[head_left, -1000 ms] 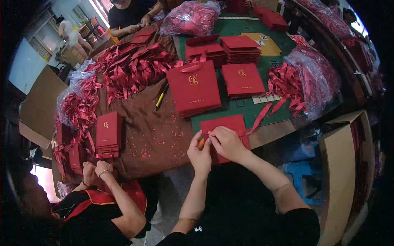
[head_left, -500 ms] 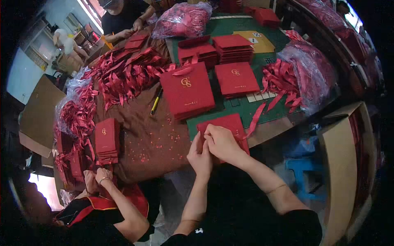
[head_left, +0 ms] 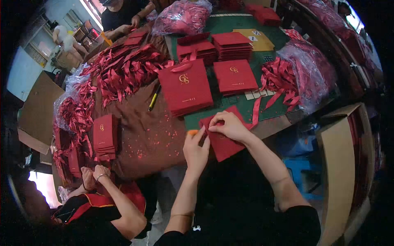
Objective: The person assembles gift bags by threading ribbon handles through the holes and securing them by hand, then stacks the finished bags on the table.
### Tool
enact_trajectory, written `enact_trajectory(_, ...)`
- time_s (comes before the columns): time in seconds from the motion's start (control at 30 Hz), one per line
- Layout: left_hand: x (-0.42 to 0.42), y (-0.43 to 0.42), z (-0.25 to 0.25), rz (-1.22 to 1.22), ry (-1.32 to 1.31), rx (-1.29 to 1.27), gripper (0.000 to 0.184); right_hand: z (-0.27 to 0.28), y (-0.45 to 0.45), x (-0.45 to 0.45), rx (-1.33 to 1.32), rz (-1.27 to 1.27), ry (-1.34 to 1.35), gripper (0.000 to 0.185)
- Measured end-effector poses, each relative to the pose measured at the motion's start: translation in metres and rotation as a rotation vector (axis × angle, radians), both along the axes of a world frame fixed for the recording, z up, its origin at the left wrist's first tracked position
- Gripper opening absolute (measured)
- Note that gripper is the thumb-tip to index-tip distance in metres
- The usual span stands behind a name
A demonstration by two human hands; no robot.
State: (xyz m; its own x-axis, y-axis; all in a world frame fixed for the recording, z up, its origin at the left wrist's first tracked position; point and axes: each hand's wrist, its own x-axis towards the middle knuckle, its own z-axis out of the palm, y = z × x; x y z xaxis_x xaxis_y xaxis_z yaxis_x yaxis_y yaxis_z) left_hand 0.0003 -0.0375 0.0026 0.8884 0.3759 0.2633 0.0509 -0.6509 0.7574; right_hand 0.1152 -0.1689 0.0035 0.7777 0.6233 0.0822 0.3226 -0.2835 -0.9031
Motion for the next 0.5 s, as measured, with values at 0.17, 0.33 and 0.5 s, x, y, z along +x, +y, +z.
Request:
enact_trajectory(0.17, 0.011, 0.006, -0.011, 0.003, -0.206, 0.182, 0.029, 0.006, 0.002, 0.001, 0.056, 0.032, 0.207, 0.015)
enact_trajectory(0.33, 0.016, 0.018, -0.017, -0.09, -0.326, 0.433, 0.015, 0.008, -0.005, 0.011, 0.001, 0.127, 0.24, 0.029)
enact_trajectory(0.5, 0.011, 0.029, -0.015, -0.19, -0.367, 0.606, 0.008, 0.021, -0.012, 0.023, -0.088, 0.265, 0.469, 0.031)
